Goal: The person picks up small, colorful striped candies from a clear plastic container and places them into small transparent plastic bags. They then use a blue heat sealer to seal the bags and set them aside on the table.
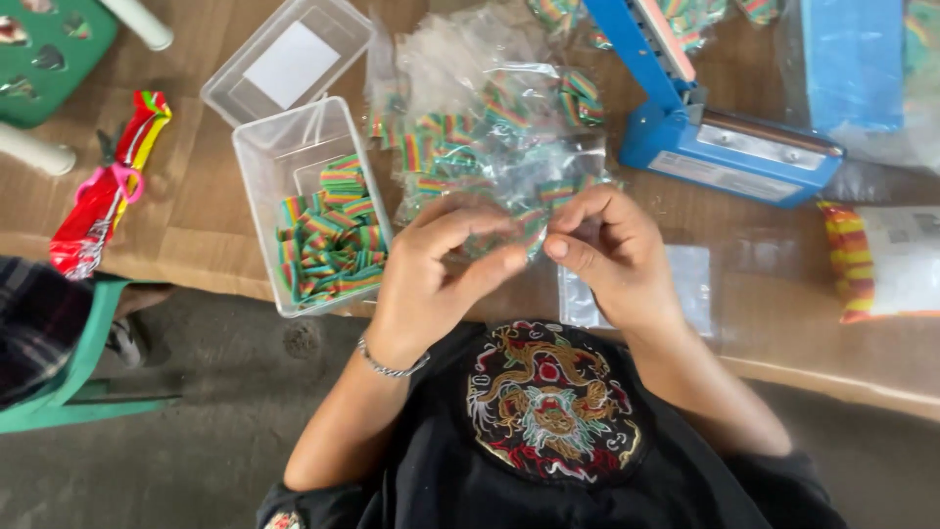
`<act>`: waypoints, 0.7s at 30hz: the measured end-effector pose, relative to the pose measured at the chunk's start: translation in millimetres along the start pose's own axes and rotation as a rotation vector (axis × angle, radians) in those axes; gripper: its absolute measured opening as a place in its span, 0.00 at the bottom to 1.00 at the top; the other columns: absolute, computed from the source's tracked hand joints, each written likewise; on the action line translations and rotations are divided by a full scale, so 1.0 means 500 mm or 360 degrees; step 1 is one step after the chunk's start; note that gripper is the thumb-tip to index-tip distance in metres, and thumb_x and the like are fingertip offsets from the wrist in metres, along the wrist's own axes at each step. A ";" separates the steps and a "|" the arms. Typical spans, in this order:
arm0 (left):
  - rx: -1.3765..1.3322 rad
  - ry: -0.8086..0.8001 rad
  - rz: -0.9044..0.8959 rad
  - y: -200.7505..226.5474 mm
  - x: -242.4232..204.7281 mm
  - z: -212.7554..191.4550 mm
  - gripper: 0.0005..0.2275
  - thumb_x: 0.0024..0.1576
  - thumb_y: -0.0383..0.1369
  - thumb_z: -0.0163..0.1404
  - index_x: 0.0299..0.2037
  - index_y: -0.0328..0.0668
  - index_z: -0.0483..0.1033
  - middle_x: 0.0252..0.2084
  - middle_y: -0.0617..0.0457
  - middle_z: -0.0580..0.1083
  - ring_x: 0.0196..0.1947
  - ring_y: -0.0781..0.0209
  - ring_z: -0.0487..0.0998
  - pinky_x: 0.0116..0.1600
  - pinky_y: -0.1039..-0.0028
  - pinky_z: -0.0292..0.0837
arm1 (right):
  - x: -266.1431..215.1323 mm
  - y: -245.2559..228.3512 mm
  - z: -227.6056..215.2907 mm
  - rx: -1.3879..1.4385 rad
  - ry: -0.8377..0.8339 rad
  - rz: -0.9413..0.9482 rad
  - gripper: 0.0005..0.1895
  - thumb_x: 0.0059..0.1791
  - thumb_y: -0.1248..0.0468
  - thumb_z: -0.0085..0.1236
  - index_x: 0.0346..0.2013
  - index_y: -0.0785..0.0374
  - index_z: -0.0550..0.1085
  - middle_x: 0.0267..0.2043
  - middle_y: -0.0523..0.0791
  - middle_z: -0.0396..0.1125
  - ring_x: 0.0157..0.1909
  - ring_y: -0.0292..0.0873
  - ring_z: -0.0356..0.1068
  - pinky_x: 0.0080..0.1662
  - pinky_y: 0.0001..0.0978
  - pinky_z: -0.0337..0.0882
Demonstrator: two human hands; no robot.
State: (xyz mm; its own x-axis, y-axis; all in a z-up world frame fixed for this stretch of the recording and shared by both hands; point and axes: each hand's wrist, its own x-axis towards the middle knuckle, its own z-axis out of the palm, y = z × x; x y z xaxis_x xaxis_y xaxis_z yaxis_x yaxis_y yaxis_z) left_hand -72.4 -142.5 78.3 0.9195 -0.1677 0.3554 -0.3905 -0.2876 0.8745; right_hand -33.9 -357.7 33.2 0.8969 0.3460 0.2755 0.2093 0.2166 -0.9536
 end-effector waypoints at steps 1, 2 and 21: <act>-0.0119 0.0196 0.0057 -0.012 0.004 0.009 0.10 0.58 0.36 0.60 0.46 0.43 0.79 0.45 0.49 0.77 0.47 0.56 0.78 0.53 0.69 0.72 | -0.003 0.014 0.004 0.0120 0.0017 0.0067 0.12 0.51 0.66 0.62 0.45 0.63 0.68 0.40 0.48 0.71 0.43 0.39 0.72 0.50 0.31 0.74; -0.0236 0.0392 0.0115 -0.024 0.009 0.020 0.03 0.59 0.32 0.60 0.39 0.44 0.82 0.39 0.49 0.79 0.39 0.57 0.78 0.44 0.71 0.71 | -0.006 0.030 0.006 0.0239 0.0034 0.0135 0.19 0.50 0.64 0.63 0.49 0.70 0.68 0.40 0.55 0.70 0.44 0.44 0.73 0.51 0.37 0.75; 0.0116 0.0994 0.0347 -0.009 -0.041 -0.002 0.15 0.65 0.38 0.52 0.57 0.38 0.74 0.53 0.50 0.70 0.54 0.56 0.69 0.58 0.68 0.65 | -0.062 0.060 -0.073 -0.0778 0.0660 -0.0503 0.16 0.60 0.59 0.57 0.38 0.71 0.70 0.28 0.50 0.63 0.29 0.44 0.62 0.39 0.34 0.65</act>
State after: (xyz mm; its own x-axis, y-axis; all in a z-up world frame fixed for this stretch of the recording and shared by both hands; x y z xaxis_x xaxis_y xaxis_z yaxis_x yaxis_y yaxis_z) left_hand -89.7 -137.1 67.5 0.6636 0.3426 0.6650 -0.5521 -0.3756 0.7444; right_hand -41.1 -395.3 -8.4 0.8185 -0.0623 0.5711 0.5471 -0.2185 -0.8080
